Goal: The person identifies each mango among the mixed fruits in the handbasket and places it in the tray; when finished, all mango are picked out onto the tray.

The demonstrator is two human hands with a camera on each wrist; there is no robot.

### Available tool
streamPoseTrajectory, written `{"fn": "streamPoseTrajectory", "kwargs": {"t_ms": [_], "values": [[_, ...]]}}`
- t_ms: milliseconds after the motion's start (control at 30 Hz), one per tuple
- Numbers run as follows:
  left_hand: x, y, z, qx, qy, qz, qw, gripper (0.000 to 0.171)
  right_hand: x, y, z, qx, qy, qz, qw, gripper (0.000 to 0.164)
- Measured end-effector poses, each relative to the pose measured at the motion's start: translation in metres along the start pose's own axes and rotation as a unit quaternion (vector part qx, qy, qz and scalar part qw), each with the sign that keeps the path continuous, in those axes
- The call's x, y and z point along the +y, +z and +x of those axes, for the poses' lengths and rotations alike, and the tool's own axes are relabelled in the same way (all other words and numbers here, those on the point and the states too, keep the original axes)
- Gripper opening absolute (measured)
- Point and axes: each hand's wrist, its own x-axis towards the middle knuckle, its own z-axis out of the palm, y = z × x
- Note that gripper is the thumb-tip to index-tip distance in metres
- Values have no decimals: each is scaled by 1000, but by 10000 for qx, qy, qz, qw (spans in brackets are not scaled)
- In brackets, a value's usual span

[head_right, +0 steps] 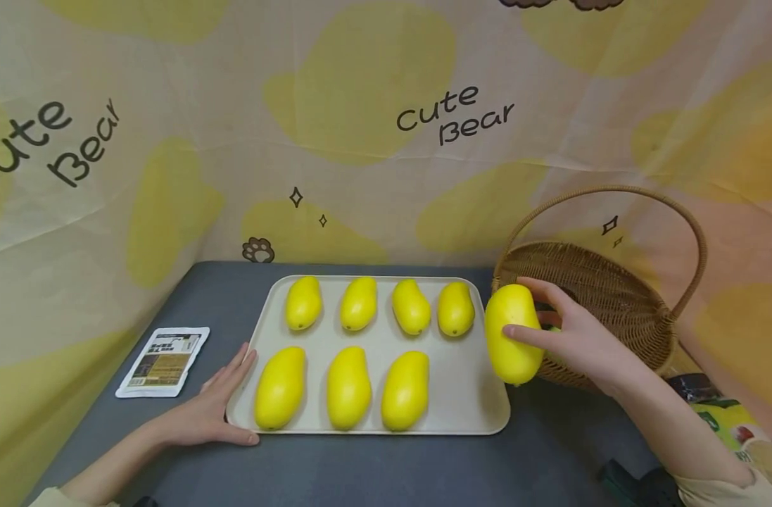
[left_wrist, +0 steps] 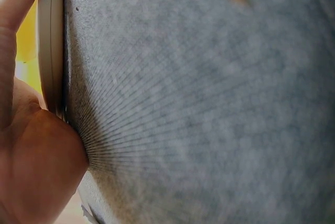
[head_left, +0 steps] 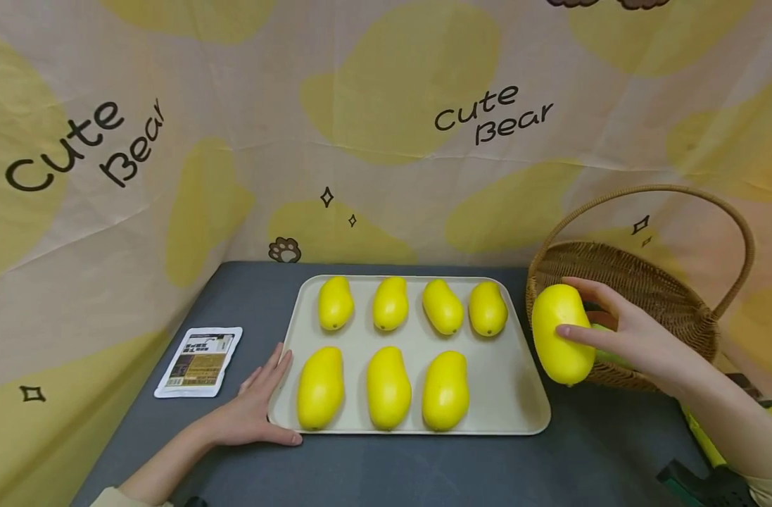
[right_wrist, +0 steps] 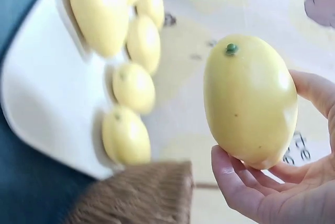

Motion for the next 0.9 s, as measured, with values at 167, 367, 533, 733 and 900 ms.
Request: {"fn": "streamPoseTrajectory", "kwargs": {"t_ms": [167, 367, 533, 733, 900], "values": [[-1, -1, 1, -6, -23, 51, 10000, 127, 0, 24, -2, -129, -50, 341, 9993, 74], [0, 0, 1, -5, -13, 32, 10000, 127, 10, 50, 0, -295, 114, 690, 9971, 77], [-1, 1, 1, -11, -23, 31, 10000, 127, 24, 71, 4, -310, 337, 663, 9967, 78], [-1, 0, 1, -6, -28, 28, 10000, 128, 41, 89, 9, -260, 470, 385, 9978, 82], [-1, 1, 1, -15, -50, 29, 10000, 127, 51, 98, 13, -194, 614, 268, 9976, 83]]}}
